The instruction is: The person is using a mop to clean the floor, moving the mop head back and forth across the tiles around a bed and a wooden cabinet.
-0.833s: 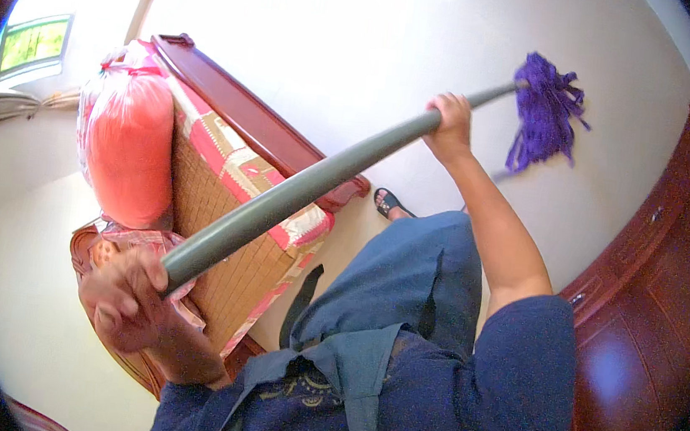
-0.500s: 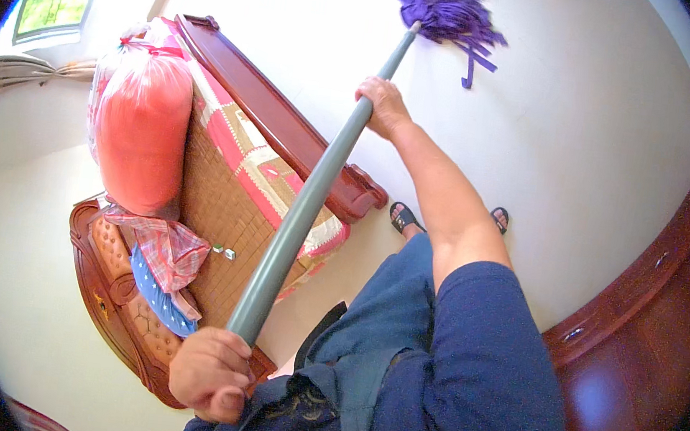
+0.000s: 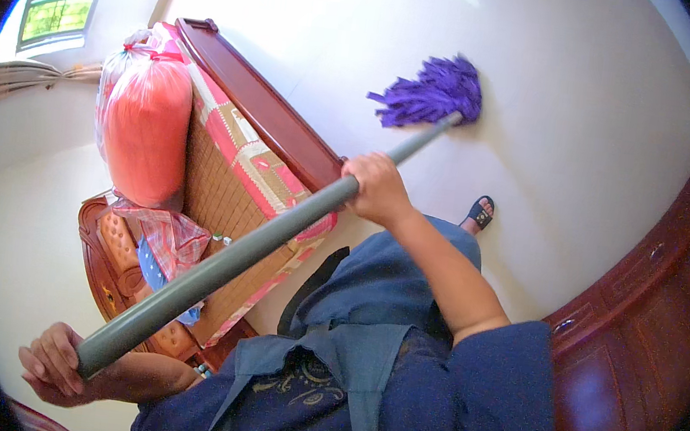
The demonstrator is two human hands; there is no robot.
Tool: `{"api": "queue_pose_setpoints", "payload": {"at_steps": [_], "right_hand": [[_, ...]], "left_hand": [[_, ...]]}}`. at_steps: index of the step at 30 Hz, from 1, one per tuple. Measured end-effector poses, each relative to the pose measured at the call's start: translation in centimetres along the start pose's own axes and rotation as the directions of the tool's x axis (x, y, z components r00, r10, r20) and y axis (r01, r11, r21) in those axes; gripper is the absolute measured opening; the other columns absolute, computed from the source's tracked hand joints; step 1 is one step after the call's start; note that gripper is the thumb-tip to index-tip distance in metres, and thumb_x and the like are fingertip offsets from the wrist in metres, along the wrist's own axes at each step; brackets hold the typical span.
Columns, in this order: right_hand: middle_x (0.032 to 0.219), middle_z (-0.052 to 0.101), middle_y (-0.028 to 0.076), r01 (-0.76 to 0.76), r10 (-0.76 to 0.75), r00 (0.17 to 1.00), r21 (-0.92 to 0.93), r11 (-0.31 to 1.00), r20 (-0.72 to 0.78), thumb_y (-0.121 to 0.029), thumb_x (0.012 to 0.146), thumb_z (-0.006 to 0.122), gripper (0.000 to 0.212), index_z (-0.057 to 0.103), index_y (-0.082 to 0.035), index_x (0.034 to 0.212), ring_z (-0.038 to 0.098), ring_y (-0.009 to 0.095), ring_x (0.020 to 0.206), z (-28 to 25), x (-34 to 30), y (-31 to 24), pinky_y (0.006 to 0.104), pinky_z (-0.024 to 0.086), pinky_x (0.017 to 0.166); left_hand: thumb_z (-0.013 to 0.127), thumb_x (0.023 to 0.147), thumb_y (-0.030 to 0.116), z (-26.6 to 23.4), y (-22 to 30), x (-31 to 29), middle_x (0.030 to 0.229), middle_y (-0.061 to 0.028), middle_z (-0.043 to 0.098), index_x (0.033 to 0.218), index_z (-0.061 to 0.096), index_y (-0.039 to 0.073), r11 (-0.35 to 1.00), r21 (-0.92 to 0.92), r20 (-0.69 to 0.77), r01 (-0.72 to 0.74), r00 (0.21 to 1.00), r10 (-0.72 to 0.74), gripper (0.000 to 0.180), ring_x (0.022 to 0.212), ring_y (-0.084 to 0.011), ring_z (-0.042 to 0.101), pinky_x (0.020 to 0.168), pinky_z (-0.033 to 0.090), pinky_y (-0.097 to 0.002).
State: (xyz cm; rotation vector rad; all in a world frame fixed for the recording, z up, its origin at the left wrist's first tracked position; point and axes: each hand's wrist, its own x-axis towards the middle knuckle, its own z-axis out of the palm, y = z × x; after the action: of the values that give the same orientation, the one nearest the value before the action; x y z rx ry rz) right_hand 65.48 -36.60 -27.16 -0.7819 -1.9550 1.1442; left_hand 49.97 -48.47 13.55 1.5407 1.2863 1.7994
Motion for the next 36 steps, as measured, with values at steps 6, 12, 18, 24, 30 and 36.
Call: {"api": "queue_pose_setpoints", "payload": {"at_steps": [6, 12, 18, 24, 30, 36], "right_hand": [[0.071, 0.053, 0.009, -0.142, 0.123, 0.981, -0.124, 0.982, -0.15, -0.01, 0.061, 0.067, 0.021, 0.051, -0.008, 0.075, 0.053, 0.031, 0.071, -5.7, -8.0, 1.2, 0.038, 0.042, 0.068], [0.077, 0.054, 0.01, -0.377, 0.282, 0.911, -0.333, 0.864, -0.3, -0.005, 0.065, 0.066, 0.021, 0.05, -0.007, 0.079, 0.054, 0.03, 0.076, -9.7, -17.2, 7.1, 0.0395, 0.043, 0.07], [0.075, 0.049, 0.012, -0.557, 0.356, 0.804, -0.394, 0.731, -0.476, -0.006, 0.065, 0.064, 0.021, 0.045, -0.005, 0.074, 0.049, 0.032, 0.076, -10.8, -21.1, 10.0, 0.0393, 0.04, 0.072], [0.073, 0.048, 0.012, -0.271, 0.09, 0.924, -0.471, 0.84, -0.371, -0.008, 0.063, 0.063, 0.022, 0.045, -0.006, 0.076, 0.048, 0.033, 0.072, -4.4, -9.6, 9.9, 0.0422, 0.037, 0.068], [0.073, 0.049, 0.01, 0.027, -0.106, 0.971, -0.34, 0.94, -0.215, -0.006, 0.058, 0.061, 0.024, 0.046, -0.009, 0.077, 0.049, 0.032, 0.073, 7.4, 3.2, 8.4, 0.0416, 0.037, 0.069], [0.077, 0.052, 0.007, 0.191, -0.2, 0.977, -0.123, 0.974, -0.069, -0.008, 0.06, 0.064, 0.022, 0.05, -0.013, 0.076, 0.052, 0.028, 0.082, 19.1, 12.2, 7.4, 0.0417, 0.037, 0.078]], "left_hand": [[0.04, 0.092, 0.019, 2.3, -4.8, 0.5, 0.044, 0.0004, 0.051, 0.074, 0.044, 0.006, 0.968, -0.223, -0.007, 0.113, 0.993, -0.118, 0.023, 0.038, -0.0098, 0.054, 0.048, 0.044, -0.0229], [0.044, 0.085, 0.014, 5.6, -16.0, -2.7, 0.06, -0.0098, 0.057, 0.084, 0.05, 0.002, 0.852, -0.377, 0.239, 0.363, 0.927, -0.289, 0.013, 0.048, -0.0181, 0.057, 0.06, 0.048, -0.0358], [0.062, 0.076, 0.014, 6.8, -22.2, -5.9, 0.061, -0.008, 0.059, 0.065, 0.057, 0.002, 0.662, -0.331, 0.717, 0.672, 0.635, -0.286, 0.017, 0.059, -0.0224, 0.059, 0.072, 0.048, -0.0402], [0.06, 0.076, 0.018, -2.4, -19.1, -2.6, 0.05, -0.002, 0.052, 0.057, 0.052, 0.006, 0.806, -0.382, 0.458, 0.453, 0.85, -0.261, 0.024, 0.04, -0.0147, 0.048, 0.061, 0.049, -0.036], [0.053, 0.082, 0.021, -13.3, -12.7, -4.3, 0.045, 0.0018, 0.05, 0.061, 0.049, 0.011, 0.935, -0.153, 0.227, 0.319, 0.933, -0.28, 0.023, 0.039, -0.0094, 0.05, 0.058, 0.047, -0.0313], [0.043, 0.089, 0.025, -16.8, -9.5, -8.5, 0.045, 0.0011, 0.042, 0.064, 0.043, 0.013, 0.952, 0.197, -0.077, 0.234, 0.972, -0.223, 0.028, 0.042, -0.0097, 0.045, 0.059, 0.037, -0.0311]]}}
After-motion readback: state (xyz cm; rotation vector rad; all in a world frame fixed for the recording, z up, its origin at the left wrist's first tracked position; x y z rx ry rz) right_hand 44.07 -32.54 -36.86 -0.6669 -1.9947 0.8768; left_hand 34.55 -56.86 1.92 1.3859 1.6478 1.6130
